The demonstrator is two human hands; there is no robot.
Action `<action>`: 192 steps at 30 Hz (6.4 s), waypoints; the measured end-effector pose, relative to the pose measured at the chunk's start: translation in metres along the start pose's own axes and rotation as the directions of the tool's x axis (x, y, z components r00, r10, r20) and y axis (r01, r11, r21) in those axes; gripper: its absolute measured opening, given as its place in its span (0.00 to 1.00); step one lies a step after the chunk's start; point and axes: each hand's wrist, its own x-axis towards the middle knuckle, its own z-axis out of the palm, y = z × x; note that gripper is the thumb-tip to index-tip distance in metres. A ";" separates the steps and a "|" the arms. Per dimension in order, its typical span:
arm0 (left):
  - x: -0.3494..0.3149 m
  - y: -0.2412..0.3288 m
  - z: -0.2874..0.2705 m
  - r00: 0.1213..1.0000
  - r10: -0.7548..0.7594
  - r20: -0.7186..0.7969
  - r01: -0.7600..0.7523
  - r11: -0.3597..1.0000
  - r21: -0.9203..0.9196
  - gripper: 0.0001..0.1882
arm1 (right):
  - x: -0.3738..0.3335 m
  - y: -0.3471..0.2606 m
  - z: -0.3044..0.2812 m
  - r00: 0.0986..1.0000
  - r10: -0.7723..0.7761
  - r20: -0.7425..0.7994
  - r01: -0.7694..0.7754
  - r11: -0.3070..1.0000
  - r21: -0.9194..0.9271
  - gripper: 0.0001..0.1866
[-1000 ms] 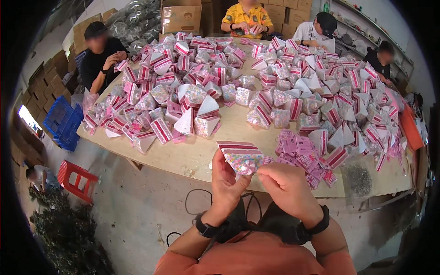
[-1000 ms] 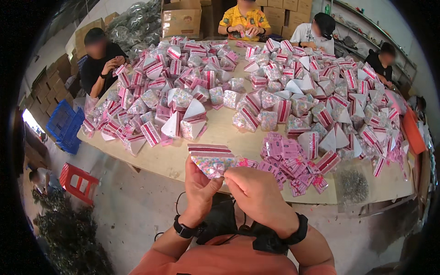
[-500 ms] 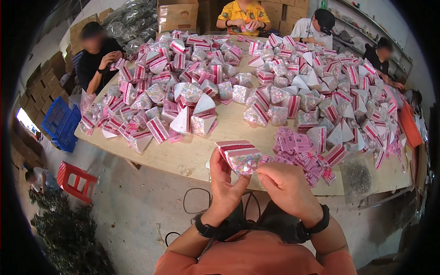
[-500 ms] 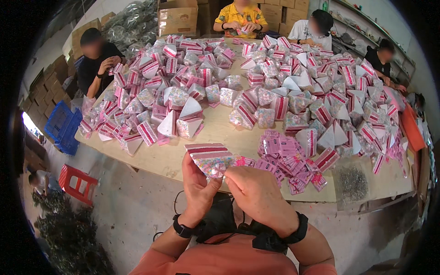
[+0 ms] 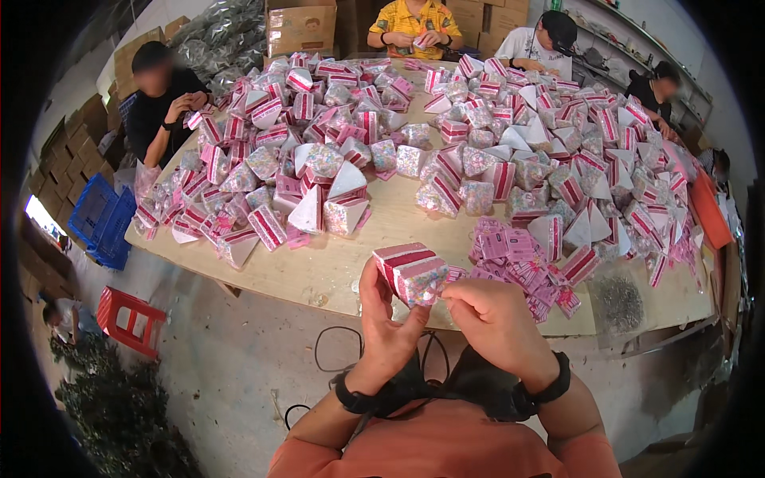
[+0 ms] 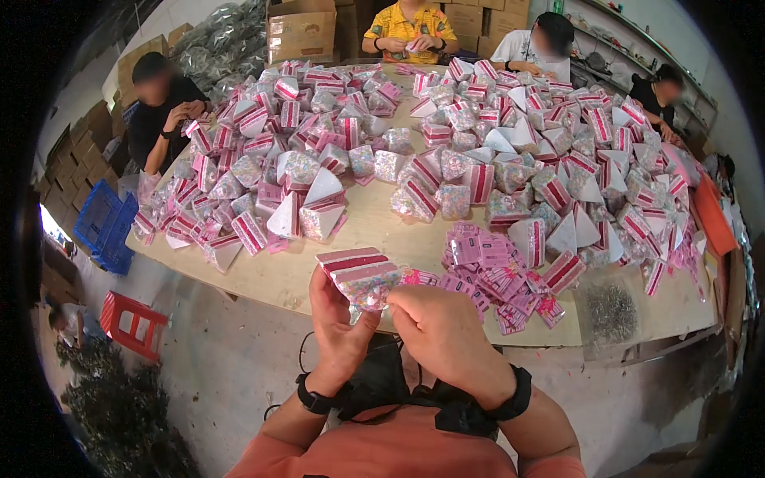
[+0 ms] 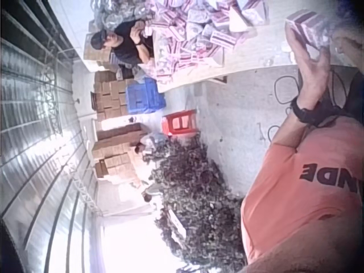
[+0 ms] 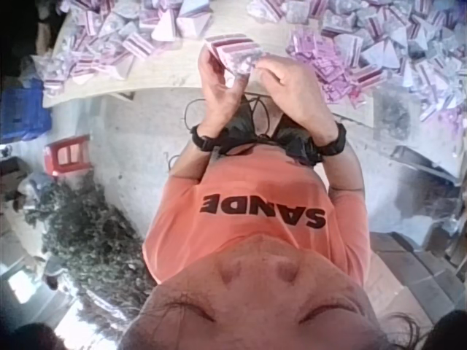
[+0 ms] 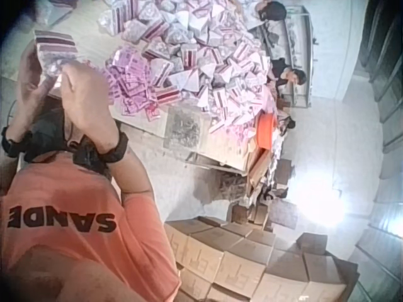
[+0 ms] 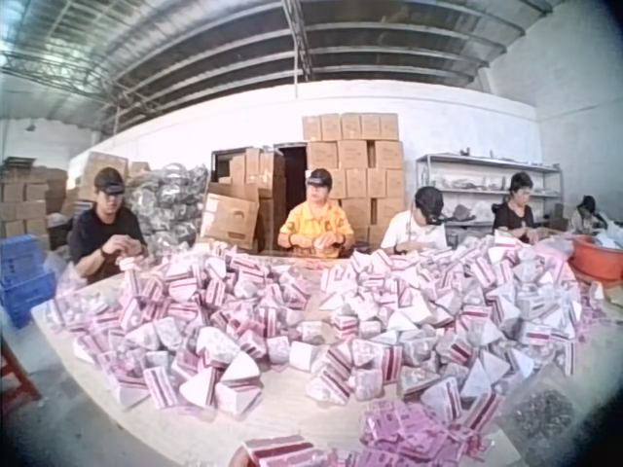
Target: The person repeatedly picks small pink packets and triangular clear bags filled with colorful beads from a table, places the packets into the bags, and seals them. The sealed bags are placed back on the table among many others. Other workers perform similar packaging tasks at the same table.
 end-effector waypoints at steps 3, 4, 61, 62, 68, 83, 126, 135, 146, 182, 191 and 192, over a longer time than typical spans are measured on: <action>0.000 0.000 0.000 1.000 0.007 0.000 -0.007 1.000 0.012 0.39 | 0.000 0.000 0.001 1.000 -0.016 -0.006 0.015 0.999 -0.031 0.05; -0.001 -0.001 -0.001 1.000 0.006 -0.004 -0.005 1.000 0.017 0.38 | 0.000 0.000 0.002 1.000 -0.024 -0.014 0.023 0.999 -0.040 0.04; 0.039 -0.096 -0.139 0.900 0.287 -0.327 -0.177 0.928 0.328 0.35 | -0.013 -0.066 -0.155 0.795 -0.544 -0.268 0.414 0.810 -0.415 0.19; 0.040 -0.062 -0.137 0.913 0.010 -0.409 0.258 0.762 0.593 0.32 | -0.018 -0.064 -0.150 0.800 -0.538 -0.265 0.413 0.815 -0.407 0.19; 0.028 -0.085 -0.150 0.891 0.234 -0.388 0.133 0.684 0.717 0.34 | -0.016 -0.057 -0.152 0.824 -0.524 -0.217 0.423 0.823 -0.379 0.19; 0.030 -0.079 -0.139 0.941 0.100 -0.324 0.118 0.799 0.589 0.38 | -0.017 -0.049 -0.157 0.804 -0.567 -0.181 0.426 0.760 -0.491 0.21; 0.051 -0.079 -0.014 0.860 -0.062 0.507 -0.445 0.397 0.803 0.13 | -0.148 0.197 -0.204 0.768 0.487 -0.416 -0.600 0.774 -0.201 0.04; 0.054 -0.053 0.001 0.942 -0.240 0.235 -0.044 0.606 0.794 0.03 | -0.142 0.178 -0.223 0.672 0.550 -0.495 -0.585 0.805 0.099 0.04; 0.073 -0.052 -0.015 0.949 -0.289 0.125 0.196 0.851 0.487 0.02 | -0.143 0.192 -0.209 0.657 0.606 -0.448 -0.595 0.782 0.186 0.01; 0.059 -0.034 -0.006 0.904 -0.403 0.142 0.370 0.905 0.209 0.06 | -0.139 0.173 -0.210 0.830 0.330 -0.449 -0.520 0.750 -0.409 0.08; 0.058 -0.033 -0.003 0.885 -0.440 0.153 0.411 0.892 0.187 0.06 | -0.143 0.182 -0.213 0.815 0.381 -0.437 -0.524 0.806 -0.274 0.05; 0.057 -0.033 -0.003 0.887 -0.437 0.151 0.409 0.894 0.185 0.06 | -0.144 0.184 -0.212 0.809 0.387 -0.441 -0.527 0.811 -0.254 0.05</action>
